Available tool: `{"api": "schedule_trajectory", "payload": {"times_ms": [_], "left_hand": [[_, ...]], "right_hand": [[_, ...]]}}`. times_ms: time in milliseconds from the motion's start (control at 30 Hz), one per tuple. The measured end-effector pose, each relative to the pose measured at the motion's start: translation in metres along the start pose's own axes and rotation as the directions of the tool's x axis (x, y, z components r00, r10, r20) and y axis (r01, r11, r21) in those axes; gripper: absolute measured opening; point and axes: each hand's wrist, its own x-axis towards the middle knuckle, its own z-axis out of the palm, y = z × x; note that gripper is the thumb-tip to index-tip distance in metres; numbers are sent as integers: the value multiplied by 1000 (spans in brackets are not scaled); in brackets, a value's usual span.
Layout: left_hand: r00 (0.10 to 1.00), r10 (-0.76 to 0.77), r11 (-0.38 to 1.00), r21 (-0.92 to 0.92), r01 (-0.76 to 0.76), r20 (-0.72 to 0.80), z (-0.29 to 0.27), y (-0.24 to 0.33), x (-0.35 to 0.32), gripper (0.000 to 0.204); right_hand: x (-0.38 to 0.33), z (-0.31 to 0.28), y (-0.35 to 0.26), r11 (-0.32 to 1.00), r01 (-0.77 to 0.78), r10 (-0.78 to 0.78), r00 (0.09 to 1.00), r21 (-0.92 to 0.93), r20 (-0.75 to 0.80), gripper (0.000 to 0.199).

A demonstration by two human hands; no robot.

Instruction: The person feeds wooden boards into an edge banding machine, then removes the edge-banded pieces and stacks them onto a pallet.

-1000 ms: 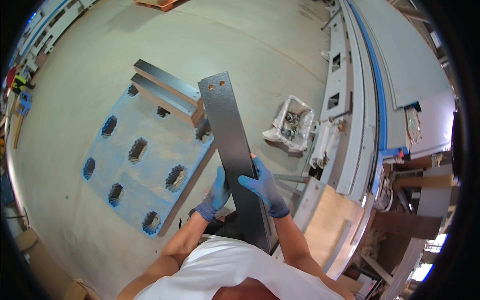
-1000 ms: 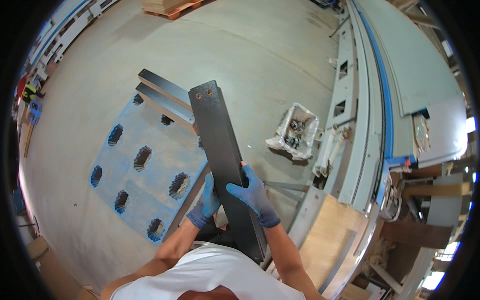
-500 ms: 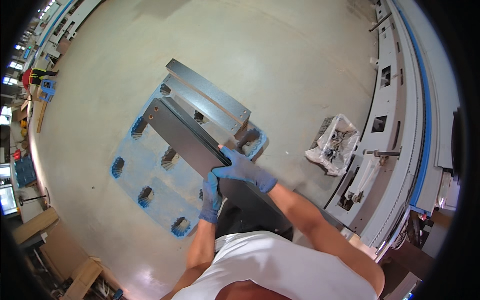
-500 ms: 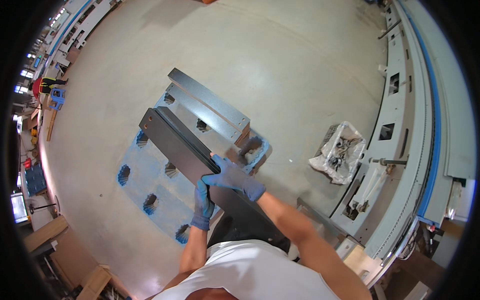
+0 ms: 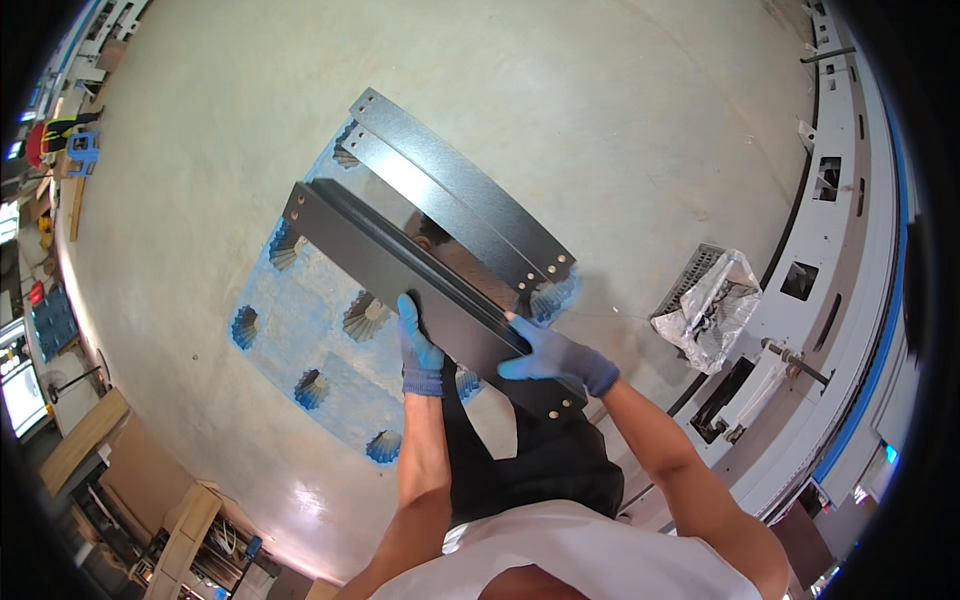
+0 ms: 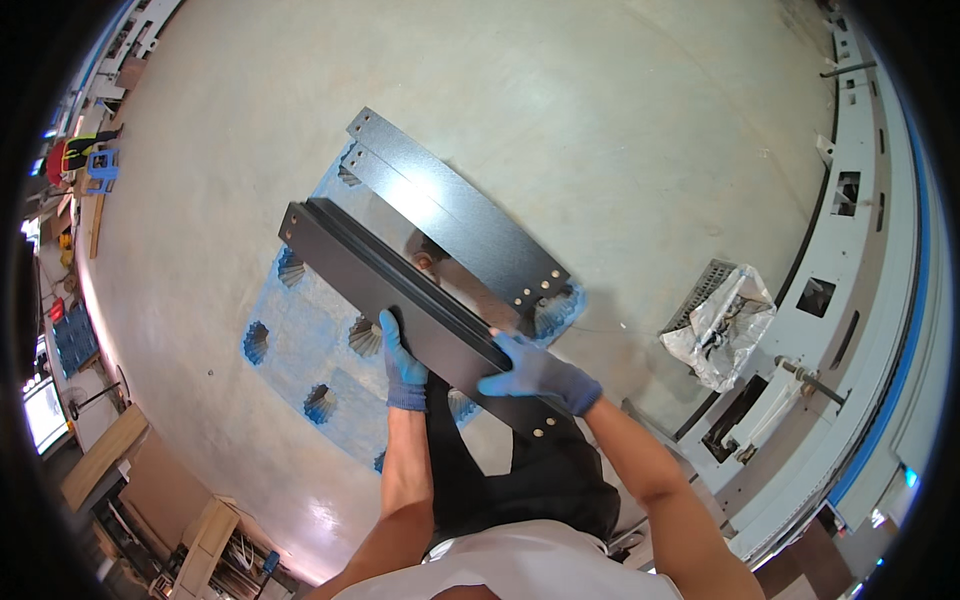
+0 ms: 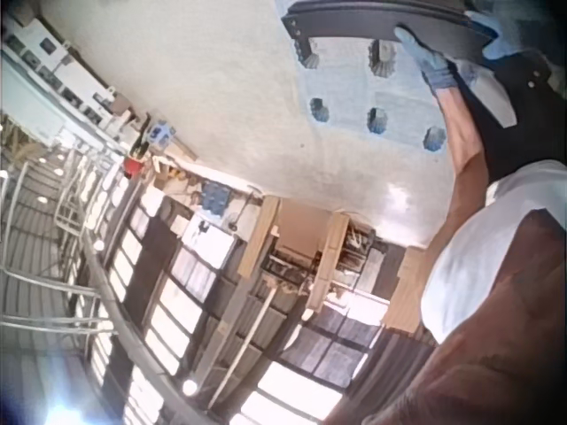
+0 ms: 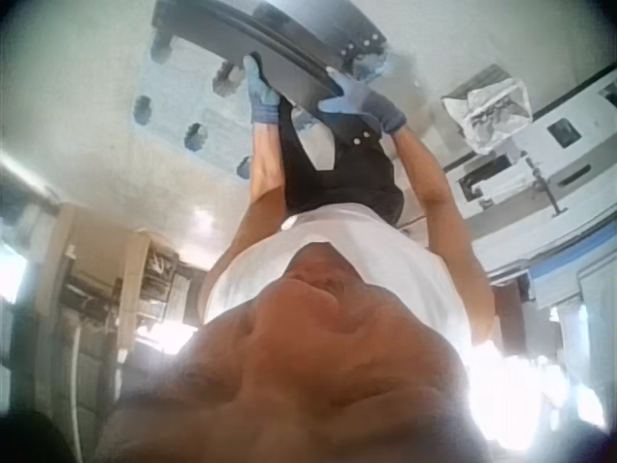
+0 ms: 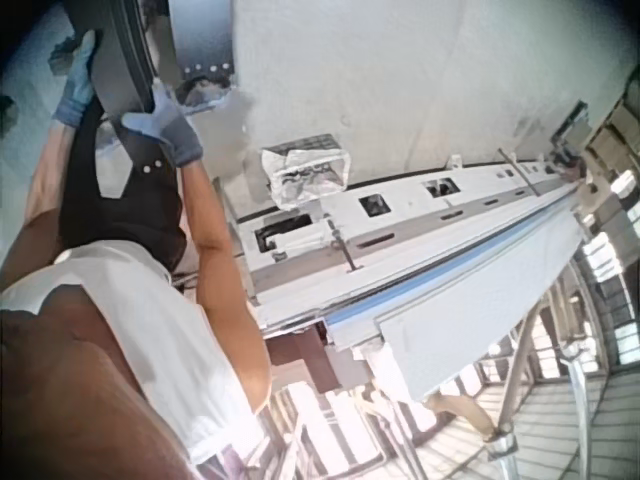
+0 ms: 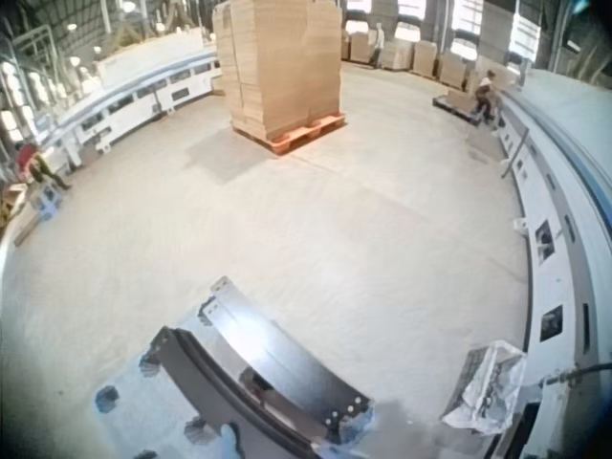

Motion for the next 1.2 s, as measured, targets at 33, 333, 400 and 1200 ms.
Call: {"api": "schedule_trajectory", "payload": {"times_ms": [33,333,400,1200], "left_hand": [[1000,9,1000,30,-9,-3,-5,7,18,60],[991,-73,951,292,103,-110,-23,-2,141,67],[984,-121,946,284,153,-129,-30,-5,156,70],[985,-125,988,77,135,-121,10,-26,185,58]], "right_hand": [[0,-5,-6,997,-18,18,1000,75,7,105],[86,13,33,966,62,-16,983,250,-182,89],[99,10,36,968,49,-2,982,245,-190,87],[113,-37,37,986,18,26,965,164,-261,71]]}}
